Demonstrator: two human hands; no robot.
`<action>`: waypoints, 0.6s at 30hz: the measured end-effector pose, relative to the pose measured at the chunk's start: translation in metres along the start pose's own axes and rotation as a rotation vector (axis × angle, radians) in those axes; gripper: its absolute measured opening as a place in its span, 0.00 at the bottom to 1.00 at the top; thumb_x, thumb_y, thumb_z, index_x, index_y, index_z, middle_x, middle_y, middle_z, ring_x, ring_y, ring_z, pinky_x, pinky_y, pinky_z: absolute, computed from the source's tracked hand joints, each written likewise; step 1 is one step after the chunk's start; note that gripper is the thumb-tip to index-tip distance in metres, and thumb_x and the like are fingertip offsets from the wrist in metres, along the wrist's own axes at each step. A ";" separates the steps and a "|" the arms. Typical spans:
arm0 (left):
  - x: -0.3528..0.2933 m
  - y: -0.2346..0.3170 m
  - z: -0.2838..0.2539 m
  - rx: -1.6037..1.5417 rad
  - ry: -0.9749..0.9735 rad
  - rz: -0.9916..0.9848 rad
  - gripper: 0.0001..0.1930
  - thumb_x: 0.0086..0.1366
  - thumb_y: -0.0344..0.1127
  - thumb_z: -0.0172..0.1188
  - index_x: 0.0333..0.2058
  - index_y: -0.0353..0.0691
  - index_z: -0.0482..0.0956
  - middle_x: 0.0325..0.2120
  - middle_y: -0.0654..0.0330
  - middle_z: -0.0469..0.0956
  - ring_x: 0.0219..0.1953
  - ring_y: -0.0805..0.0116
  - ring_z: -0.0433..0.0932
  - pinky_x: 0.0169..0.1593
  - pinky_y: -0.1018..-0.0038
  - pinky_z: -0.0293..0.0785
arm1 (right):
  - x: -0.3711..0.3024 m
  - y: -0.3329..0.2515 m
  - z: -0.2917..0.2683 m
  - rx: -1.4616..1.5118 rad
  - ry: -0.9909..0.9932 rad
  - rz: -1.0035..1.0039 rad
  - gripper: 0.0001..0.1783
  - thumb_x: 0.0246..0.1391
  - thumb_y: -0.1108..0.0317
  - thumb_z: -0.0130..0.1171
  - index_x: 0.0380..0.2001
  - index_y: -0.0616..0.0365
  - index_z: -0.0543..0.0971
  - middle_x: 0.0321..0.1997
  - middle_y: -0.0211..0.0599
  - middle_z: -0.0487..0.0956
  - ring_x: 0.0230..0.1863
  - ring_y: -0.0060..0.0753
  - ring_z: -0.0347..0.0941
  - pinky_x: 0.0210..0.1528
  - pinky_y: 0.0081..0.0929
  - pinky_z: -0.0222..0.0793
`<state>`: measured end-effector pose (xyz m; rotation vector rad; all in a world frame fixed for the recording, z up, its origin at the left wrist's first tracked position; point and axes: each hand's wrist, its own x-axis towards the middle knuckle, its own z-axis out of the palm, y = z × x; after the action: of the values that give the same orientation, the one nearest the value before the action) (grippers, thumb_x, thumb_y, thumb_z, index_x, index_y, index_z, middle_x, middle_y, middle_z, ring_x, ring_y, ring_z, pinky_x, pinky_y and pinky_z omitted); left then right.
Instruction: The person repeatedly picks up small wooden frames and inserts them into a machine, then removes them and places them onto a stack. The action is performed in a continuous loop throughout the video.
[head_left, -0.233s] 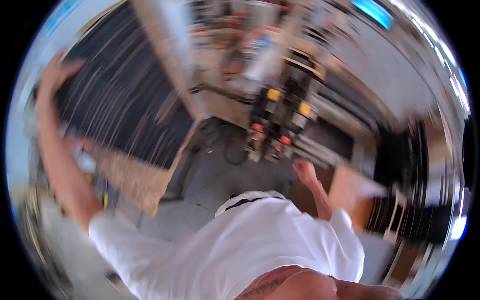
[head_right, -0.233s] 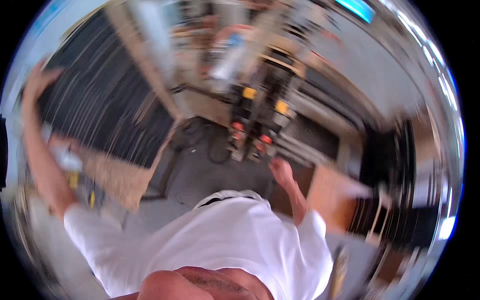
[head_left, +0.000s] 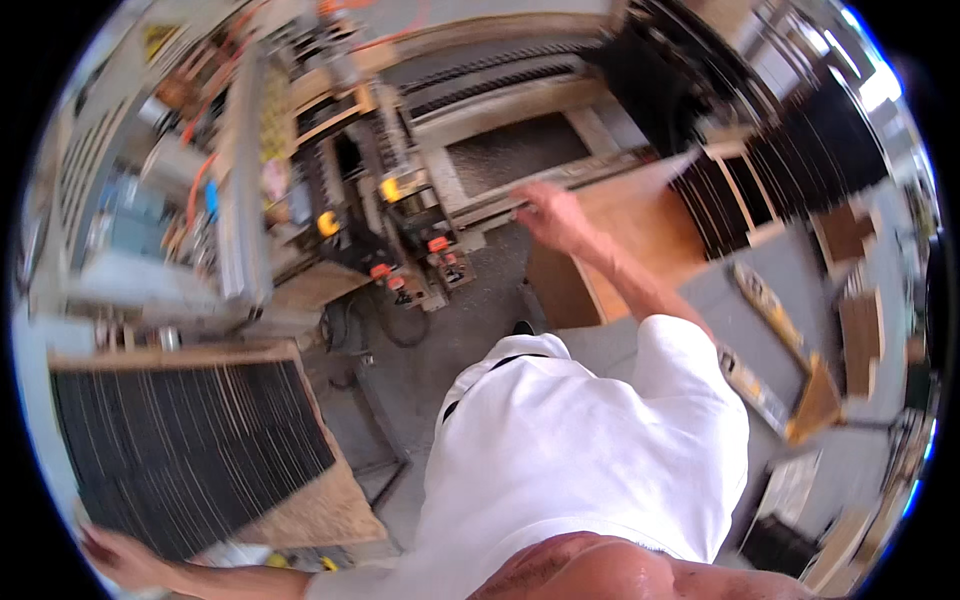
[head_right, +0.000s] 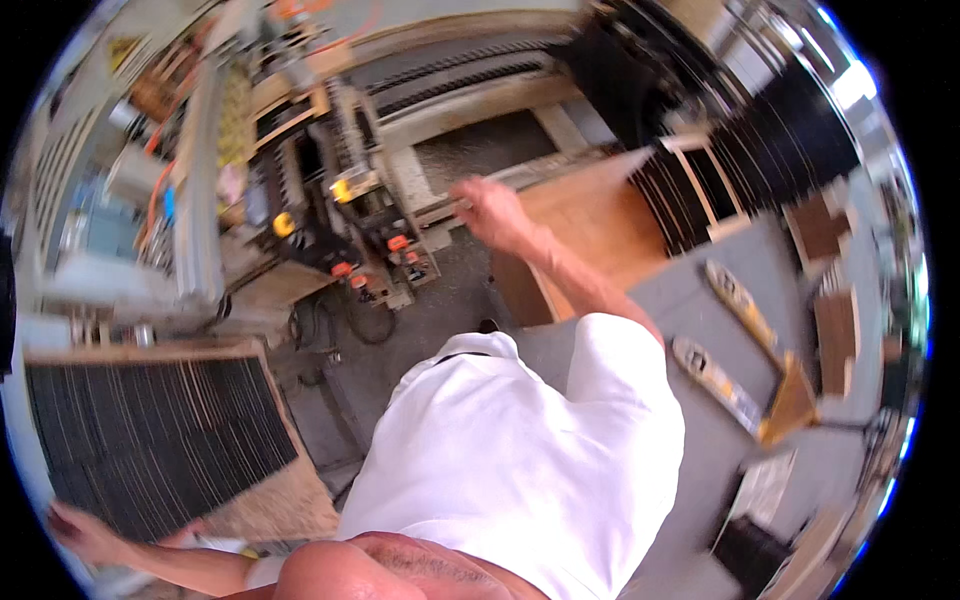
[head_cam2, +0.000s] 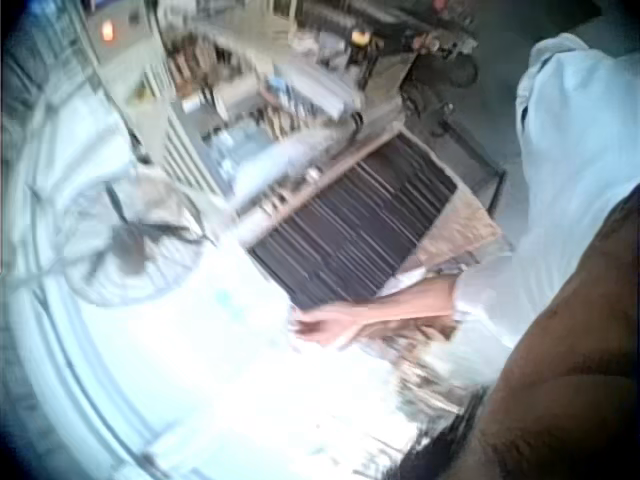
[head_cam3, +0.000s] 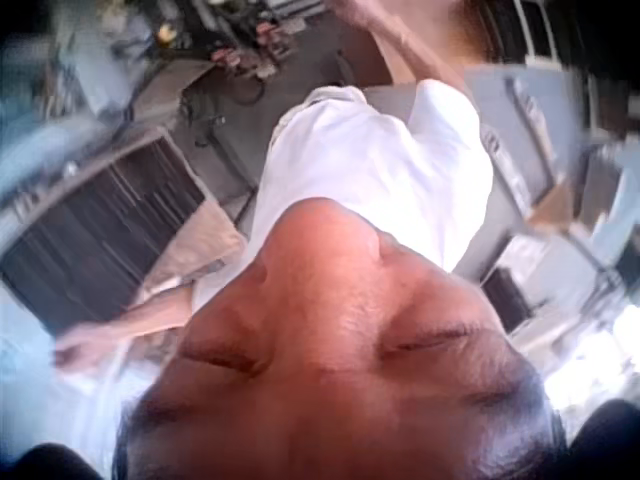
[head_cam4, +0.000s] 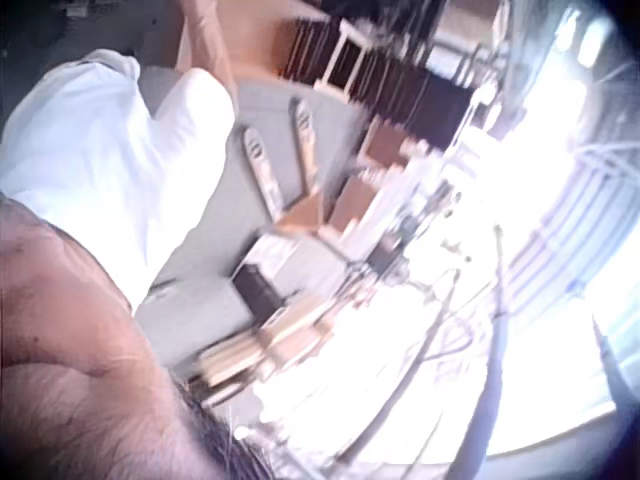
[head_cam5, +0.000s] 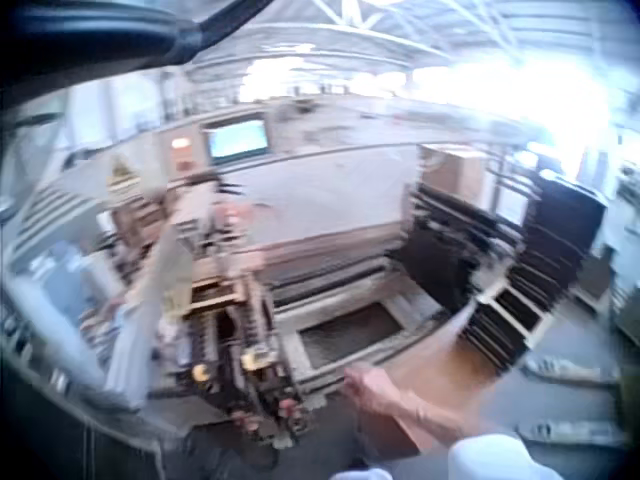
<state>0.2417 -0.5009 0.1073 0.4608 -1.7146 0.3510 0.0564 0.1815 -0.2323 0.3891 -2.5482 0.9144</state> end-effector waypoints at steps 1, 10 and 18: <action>-0.021 0.017 0.003 0.087 0.114 0.037 0.24 0.68 0.54 0.52 0.48 0.40 0.79 0.44 0.56 0.80 0.45 0.62 0.80 0.47 0.68 0.77 | 0.008 0.012 -0.032 -0.056 0.114 -0.017 0.15 0.45 0.69 0.63 0.40 0.55 0.78 0.40 0.43 0.79 0.44 0.51 0.74 0.45 0.42 0.72; -0.357 0.329 0.074 -1.351 -1.155 -0.761 0.15 0.69 0.32 0.52 0.51 0.30 0.72 0.40 0.50 0.79 0.39 0.63 0.80 0.44 0.72 0.79 | -0.099 0.194 -0.250 -0.958 0.125 0.759 0.14 0.45 0.59 0.63 0.33 0.55 0.77 0.37 0.45 0.79 0.40 0.53 0.75 0.42 0.46 0.73; -0.373 0.441 0.169 -1.318 -1.523 -1.009 0.18 0.69 0.43 0.55 0.49 0.35 0.75 0.39 0.56 0.80 0.37 0.71 0.80 0.41 0.76 0.78 | -0.198 0.235 -0.261 -0.524 0.291 0.857 0.14 0.54 0.70 0.59 0.44 0.59 0.75 0.41 0.48 0.80 0.45 0.51 0.77 0.44 0.43 0.70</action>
<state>-0.0602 -0.1548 -0.2825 0.4913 -2.2205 -2.2299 0.2117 0.5513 -0.2668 -0.9735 -2.5162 0.4386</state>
